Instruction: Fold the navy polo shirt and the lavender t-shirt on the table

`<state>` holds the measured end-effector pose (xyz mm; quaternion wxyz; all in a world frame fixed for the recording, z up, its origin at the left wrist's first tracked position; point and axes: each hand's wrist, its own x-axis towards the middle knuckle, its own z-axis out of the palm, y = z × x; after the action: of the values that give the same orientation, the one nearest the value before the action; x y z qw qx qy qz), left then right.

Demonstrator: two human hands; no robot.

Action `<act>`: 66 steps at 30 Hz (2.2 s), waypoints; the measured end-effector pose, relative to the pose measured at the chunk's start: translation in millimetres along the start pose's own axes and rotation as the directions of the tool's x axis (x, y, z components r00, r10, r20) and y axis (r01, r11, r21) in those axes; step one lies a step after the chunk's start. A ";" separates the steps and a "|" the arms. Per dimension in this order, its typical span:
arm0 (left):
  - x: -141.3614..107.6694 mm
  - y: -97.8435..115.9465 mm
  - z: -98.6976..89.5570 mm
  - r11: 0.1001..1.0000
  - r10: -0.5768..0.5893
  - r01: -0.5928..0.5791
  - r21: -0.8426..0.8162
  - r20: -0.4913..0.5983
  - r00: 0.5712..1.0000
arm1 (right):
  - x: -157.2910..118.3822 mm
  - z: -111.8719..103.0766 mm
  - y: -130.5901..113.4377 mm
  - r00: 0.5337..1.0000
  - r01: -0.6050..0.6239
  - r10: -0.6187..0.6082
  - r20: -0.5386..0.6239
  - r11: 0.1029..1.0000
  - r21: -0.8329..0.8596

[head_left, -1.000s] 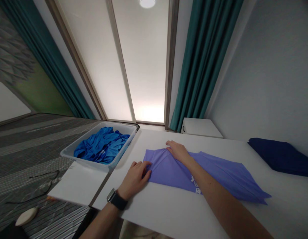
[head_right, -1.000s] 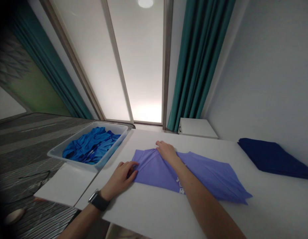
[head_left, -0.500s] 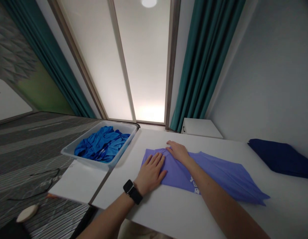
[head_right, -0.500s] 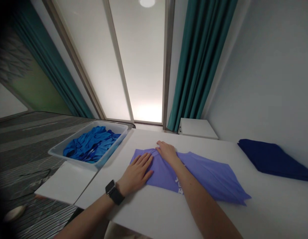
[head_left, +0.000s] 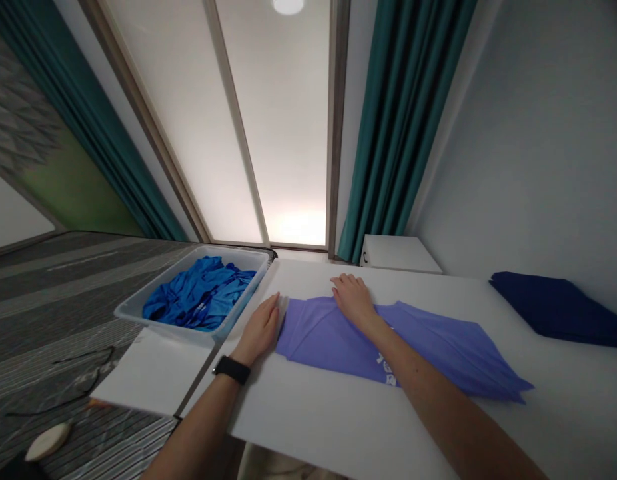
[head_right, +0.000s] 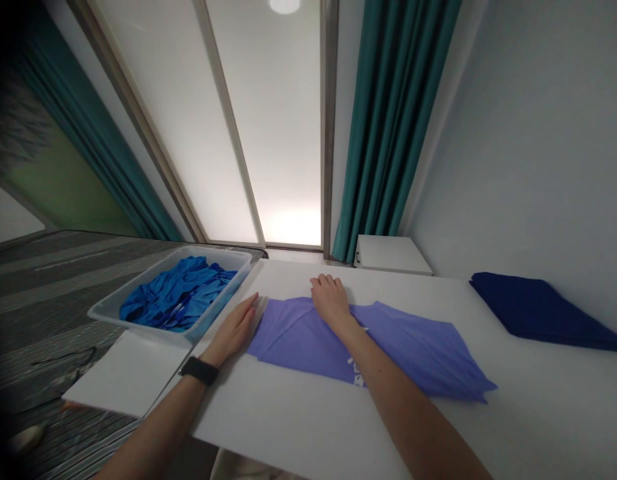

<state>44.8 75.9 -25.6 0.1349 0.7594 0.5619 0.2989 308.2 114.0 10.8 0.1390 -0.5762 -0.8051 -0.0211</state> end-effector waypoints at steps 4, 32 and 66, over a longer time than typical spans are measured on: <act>0.2 -0.9 -1.9 0.988 -0.038 0.034 -0.149 -0.026 0.999 | -11.6 -1.1 -35.2 0.992 0.124 -0.127 0.022 0.989 0.083; -18.2 22.6 -9.2 0.965 0.227 -0.238 0.112 0.101 0.969 | -23.2 26.9 -51.7 0.972 0.193 -0.214 0.102 0.965 0.180; -19.9 40.2 -15.6 0.958 0.262 -0.245 -0.149 0.107 0.959 | -4.0 25.7 3.4 0.999 -0.033 0.033 0.003 0.997 0.076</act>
<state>62.6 41.9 2.4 0.1813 0.8317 0.4289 0.3025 307.5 116.4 -15.3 0.1607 -0.5839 -0.7957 0.0124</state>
